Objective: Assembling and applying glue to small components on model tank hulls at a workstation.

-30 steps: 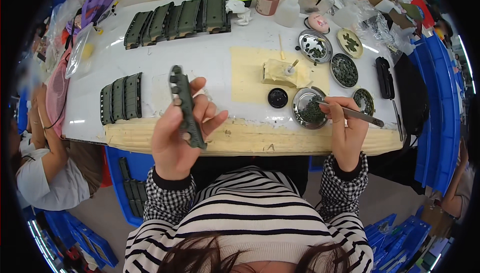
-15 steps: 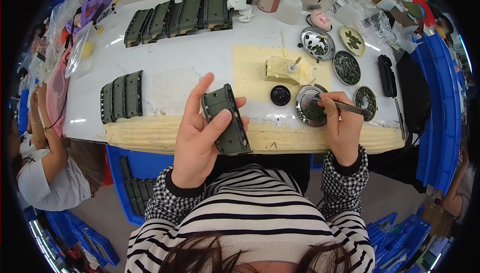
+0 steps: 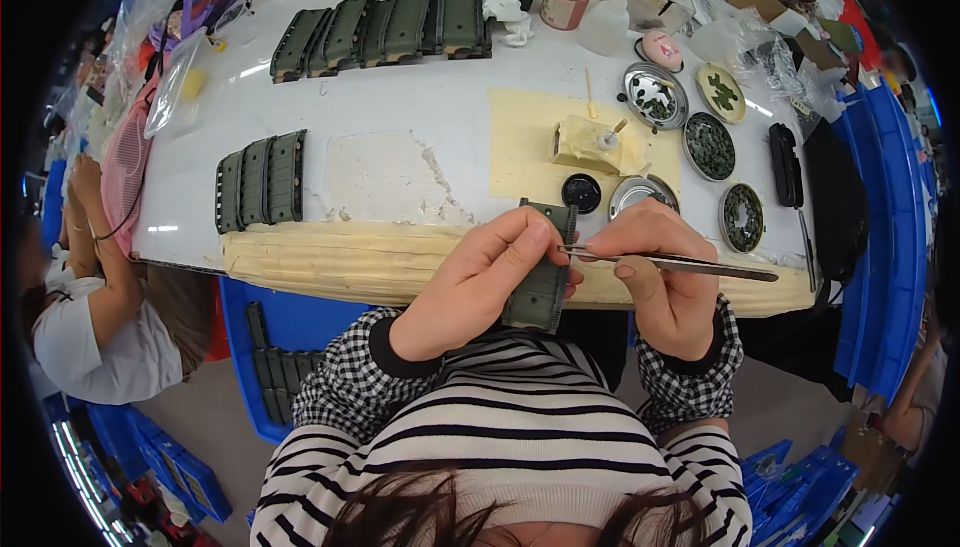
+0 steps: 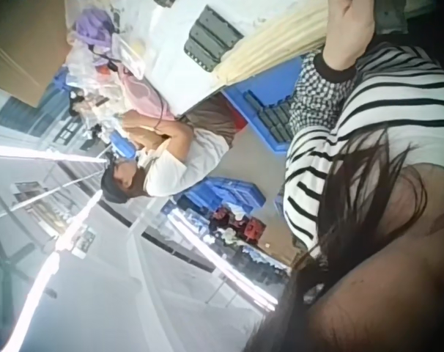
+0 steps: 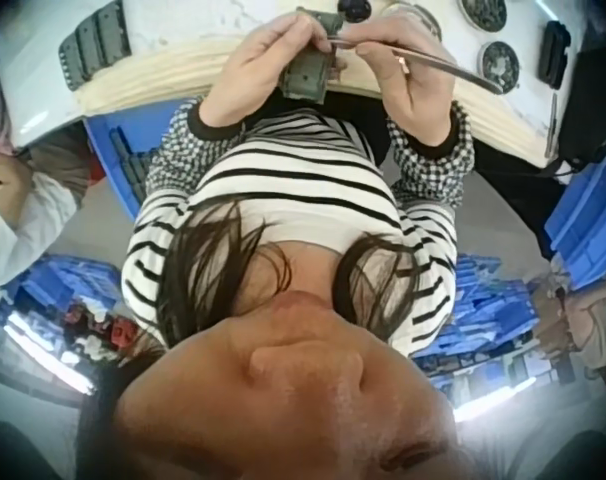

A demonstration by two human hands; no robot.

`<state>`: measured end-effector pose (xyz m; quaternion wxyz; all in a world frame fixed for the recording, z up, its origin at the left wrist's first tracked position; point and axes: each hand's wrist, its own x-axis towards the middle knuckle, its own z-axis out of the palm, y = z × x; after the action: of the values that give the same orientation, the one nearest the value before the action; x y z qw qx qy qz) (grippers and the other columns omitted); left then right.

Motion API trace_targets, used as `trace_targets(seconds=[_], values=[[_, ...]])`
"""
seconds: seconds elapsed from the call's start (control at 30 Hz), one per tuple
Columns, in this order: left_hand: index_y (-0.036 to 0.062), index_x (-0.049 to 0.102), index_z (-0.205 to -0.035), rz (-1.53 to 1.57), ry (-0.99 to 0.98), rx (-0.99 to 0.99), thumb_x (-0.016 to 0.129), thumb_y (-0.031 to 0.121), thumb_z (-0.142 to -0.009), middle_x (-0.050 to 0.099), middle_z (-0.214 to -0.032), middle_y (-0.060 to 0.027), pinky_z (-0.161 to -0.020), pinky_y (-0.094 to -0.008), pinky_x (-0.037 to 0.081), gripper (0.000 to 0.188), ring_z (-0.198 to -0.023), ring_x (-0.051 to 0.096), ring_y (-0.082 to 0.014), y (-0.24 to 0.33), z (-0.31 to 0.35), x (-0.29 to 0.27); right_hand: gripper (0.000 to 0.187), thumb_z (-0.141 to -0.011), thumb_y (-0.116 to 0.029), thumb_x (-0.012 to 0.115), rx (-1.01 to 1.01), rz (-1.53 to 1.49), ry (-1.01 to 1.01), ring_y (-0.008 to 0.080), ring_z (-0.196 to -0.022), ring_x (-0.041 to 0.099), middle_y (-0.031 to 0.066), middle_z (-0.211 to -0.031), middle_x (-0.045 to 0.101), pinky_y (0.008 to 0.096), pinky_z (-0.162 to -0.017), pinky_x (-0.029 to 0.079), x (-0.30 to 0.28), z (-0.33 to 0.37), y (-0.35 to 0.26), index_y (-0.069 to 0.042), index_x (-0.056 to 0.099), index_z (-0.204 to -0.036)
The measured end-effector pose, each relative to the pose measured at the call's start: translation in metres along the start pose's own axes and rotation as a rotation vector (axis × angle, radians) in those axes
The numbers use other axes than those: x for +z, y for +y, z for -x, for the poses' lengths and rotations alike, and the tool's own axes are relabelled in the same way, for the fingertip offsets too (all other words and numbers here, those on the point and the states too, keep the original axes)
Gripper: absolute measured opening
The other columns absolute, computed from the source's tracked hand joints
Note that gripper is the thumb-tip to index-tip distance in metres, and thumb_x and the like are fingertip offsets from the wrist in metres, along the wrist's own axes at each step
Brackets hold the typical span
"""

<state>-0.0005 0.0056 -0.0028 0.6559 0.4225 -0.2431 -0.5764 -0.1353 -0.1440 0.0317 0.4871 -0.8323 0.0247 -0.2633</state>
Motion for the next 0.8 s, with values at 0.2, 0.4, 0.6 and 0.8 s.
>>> trace_targets(seconds=[0.2,0.4,0.6,0.8], values=[[0.0026,0.050,-0.092,0.040,0.012,-0.030,0.041,0.027,-0.105,0.064,-0.089,-0.0074,-0.074,-0.0246,0.051,0.029,-0.083,0.062,-0.0119,0.001,0.002,-0.003,0.015,-0.086,-0.010,0.067,0.010,-0.008,0.009,0.0244,-0.074,0.064,0.0100,-0.082,0.067,0.0313,-0.067,0.049,0.006,0.003,0.000,0.000,0.066,-0.097],[0.0057,0.050,-0.089,0.221,0.008,-0.102,0.042,0.023,-0.104,0.051,-0.087,-0.0008,-0.080,-0.0242,0.044,0.024,-0.085,0.051,-0.0090,0.010,0.002,-0.001,0.029,-0.076,-0.015,0.077,-0.192,0.117,-0.037,0.0249,-0.080,0.067,0.0142,-0.098,0.067,0.0316,-0.072,0.056,0.010,0.012,-0.006,-0.003,0.068,-0.100],[0.0057,0.053,-0.090,0.234,0.014,-0.099,0.043,0.021,-0.102,0.051,-0.086,-0.0001,-0.079,-0.0244,0.042,0.022,-0.083,0.049,-0.0086,0.008,0.002,-0.004,0.031,-0.072,-0.014,0.076,-0.309,0.302,-0.049,0.0213,-0.080,0.067,0.0167,-0.108,0.064,0.0310,-0.070,0.057,0.017,0.016,-0.003,-0.003,0.069,-0.100],[0.0060,0.054,-0.091,0.249,0.038,-0.108,0.045,0.022,-0.102,0.052,-0.086,0.0002,-0.079,-0.0244,0.042,0.021,-0.083,0.049,-0.0082,0.004,0.003,-0.004,0.031,-0.072,-0.016,0.075,-0.355,0.381,-0.079,0.0214,-0.077,0.067,0.0180,-0.108,0.064,0.0293,-0.066,0.057,0.015,0.014,-0.003,-0.003,0.068,-0.100]])
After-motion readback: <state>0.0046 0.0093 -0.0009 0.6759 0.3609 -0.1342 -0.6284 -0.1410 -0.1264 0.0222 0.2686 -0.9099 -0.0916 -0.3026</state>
